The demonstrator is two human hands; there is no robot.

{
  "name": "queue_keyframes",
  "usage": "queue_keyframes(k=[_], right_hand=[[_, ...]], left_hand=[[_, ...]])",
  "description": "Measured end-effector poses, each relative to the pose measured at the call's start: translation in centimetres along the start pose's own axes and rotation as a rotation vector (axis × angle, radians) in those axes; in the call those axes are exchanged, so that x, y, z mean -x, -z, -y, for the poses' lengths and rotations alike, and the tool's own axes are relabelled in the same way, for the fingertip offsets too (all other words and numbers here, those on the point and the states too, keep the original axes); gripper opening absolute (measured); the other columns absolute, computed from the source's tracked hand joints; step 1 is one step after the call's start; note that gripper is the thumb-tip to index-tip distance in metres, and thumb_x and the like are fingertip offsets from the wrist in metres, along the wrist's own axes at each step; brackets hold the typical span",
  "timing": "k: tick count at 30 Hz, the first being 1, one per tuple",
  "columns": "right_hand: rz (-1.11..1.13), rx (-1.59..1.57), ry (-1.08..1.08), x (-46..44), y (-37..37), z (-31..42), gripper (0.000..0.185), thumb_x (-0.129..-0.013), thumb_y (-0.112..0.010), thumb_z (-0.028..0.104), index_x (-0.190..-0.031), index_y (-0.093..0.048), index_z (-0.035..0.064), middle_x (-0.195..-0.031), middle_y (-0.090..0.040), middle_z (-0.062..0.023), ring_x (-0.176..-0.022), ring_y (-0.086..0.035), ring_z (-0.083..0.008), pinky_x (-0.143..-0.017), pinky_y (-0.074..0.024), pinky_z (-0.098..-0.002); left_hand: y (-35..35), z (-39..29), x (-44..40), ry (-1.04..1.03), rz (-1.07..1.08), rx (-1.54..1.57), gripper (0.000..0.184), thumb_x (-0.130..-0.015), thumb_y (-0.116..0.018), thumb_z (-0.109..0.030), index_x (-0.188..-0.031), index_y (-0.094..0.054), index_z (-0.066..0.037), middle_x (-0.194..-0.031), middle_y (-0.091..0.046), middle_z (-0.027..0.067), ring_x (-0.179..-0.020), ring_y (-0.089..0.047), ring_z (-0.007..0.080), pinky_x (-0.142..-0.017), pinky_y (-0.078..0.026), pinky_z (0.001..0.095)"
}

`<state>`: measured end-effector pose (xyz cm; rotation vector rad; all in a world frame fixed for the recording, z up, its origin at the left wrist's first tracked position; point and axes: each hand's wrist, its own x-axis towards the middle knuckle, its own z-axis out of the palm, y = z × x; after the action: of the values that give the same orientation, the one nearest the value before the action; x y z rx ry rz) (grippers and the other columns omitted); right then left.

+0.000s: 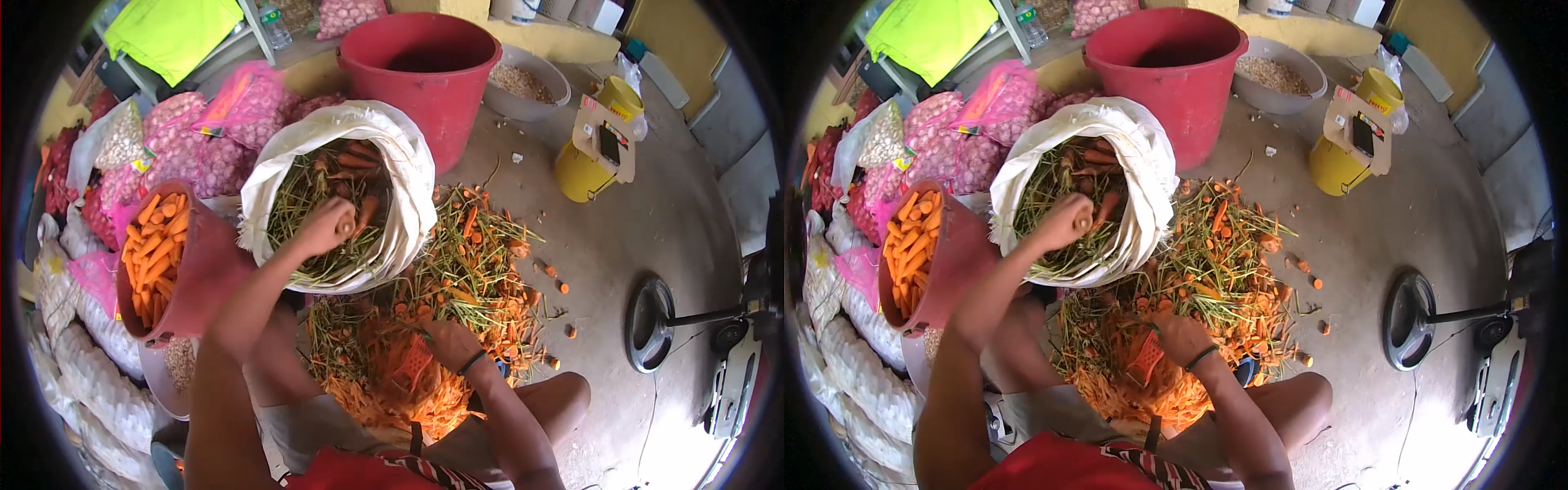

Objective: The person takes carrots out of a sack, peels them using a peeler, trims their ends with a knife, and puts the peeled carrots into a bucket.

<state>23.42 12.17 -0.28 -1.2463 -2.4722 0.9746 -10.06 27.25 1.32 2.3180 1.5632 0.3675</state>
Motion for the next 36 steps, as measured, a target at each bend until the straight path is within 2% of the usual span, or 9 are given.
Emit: queue_keyframes(k=[4,7,9,11,15,17,20,28,36], right_hand=[[0.021,0.062,-0.06,1.1,-1.1,0.6,0.028,-0.084,-0.06,0.014,-0.112,-0.058,0.0082,-0.089,-0.066,-0.0193,-0.083,-0.064,-0.0395,-0.07,-0.0509,-0.0478],[0.013,0.059,-0.108,2.8,-1.5,0.0,0.028,-0.087,-0.057,0.015,-0.114,-0.062,0.0105,-0.092,-0.067,-0.0193,-0.087,-0.064,-0.0391,-0.074,-0.0512,-0.047],[0.011,0.081,-0.165,3.7,-1.4,-0.4,0.028,-0.088,-0.056,0.016,-0.114,-0.063,0.012,-0.094,-0.067,-0.0188,-0.089,-0.064,-0.0388,-0.077,-0.0508,-0.0466],[0.002,0.042,-0.192,4.3,-0.9,-0.2,0.027,-0.089,-0.054,0.019,-0.114,-0.063,0.0124,-0.095,-0.068,-0.0184,-0.09,-0.064,-0.0388,-0.079,-0.0501,-0.0468],[-0.043,0.087,-0.216,4.9,-1.8,-0.7,0.026,-0.09,-0.054,0.022,-0.112,-0.063,0.0134,-0.095,-0.068,-0.0183,-0.09,-0.064,-0.0391,-0.08,-0.0495,-0.0472],[-0.101,0.032,-0.205,5.1,-1.7,1.3,0.022,-0.09,-0.054,0.023,-0.107,-0.063,0.0131,-0.091,-0.068,-0.0179,-0.087,-0.064,-0.0391,-0.076,-0.0496,-0.0477],[-0.082,-0.015,-0.165,5.7,-1.5,3.7,0.026,-0.09,-0.056,0.023,-0.112,-0.062,0.0109,-0.093,-0.068,-0.019,-0.086,-0.065,-0.0375,-0.074,-0.0513,-0.0463],[-0.173,-0.02,-0.027,5.6,-3.8,7.2,0.031,-0.086,-0.062,0.016,-0.116,-0.06,0.007,-0.095,-0.069,-0.0198,-0.085,-0.066,-0.0371,-0.074,-0.054,-0.0446],[-0.269,0.152,-0.05,6.0,-5.4,6.8,0.026,-0.082,-0.063,0.015,-0.105,-0.057,0.0029,-0.095,-0.063,-0.02,-0.087,-0.063,-0.0394,-0.073,-0.0518,-0.0475]], left_hand=[[-2.2,-0.5,5.1,-0.078,-0.243,-0.004,0.04,-0.081,-0.07,-0.011,-0.118,-0.055,-0.007,-0.123,-0.058,0.0157,-0.113,-0.057,0.0348,-0.096,-0.045,0.0391],[-0.3,-2.0,7.2,0.12,-0.285,0.201,0.043,-0.082,-0.071,-0.013,-0.122,-0.056,-0.008,-0.126,-0.059,0.0151,-0.113,-0.06,0.0309,-0.093,-0.048,0.0363],[1.9,-3.2,8.7,0.314,-0.382,0.382,0.045,-0.08,-0.075,-0.016,-0.117,-0.054,0.0,-0.111,-0.065,0.0166,-0.1,-0.065,0.0221,-0.082,-0.051,0.0321],[2.3,-2.8,11.0,0.332,-0.443,1.135,0.04,-0.083,-0.074,-0.017,-0.114,-0.054,-0.001,-0.113,-0.063,0.0145,-0.095,-0.064,0.0183,-0.077,-0.053,0.0285],[3.3,-9.2,19.1,0.284,-0.269,1.751,0.035,-0.095,-0.058,-0.019,-0.124,-0.049,-0.001,-0.115,-0.06,0.0104,-0.092,-0.064,0.0168,-0.077,-0.055,0.0276],[0.9,-11.8,21.2,0.287,-0.087,1.655,0.033,-0.098,-0.054,-0.021,-0.124,-0.05,-0.002,-0.114,-0.061,0.0102,-0.091,-0.064,0.0178,-0.076,-0.055,0.029],[-7.1,-16.0,22.6,0.418,-0.148,1.772,0.036,-0.097,-0.057,-0.024,-0.126,-0.052,-0.004,-0.109,-0.062,0.0067,-0.088,-0.064,0.0161,-0.072,-0.053,0.0294],[-7.8,-17.3,23.1,0.404,-0.202,1.306,0.035,-0.087,-0.071,-0.024,-0.112,-0.059,-0.002,-0.096,-0.06,0.0024,-0.086,-0.056,0.0092,-0.075,-0.046,0.0244],[-10.8,-20.6,22.3,0.463,-0.256,1.642,0.031,-0.091,-0.066,-0.023,-0.112,-0.059,-0.001,-0.101,-0.061,0.004,-0.091,-0.057,0.0115,-0.081,-0.045,0.0264]])
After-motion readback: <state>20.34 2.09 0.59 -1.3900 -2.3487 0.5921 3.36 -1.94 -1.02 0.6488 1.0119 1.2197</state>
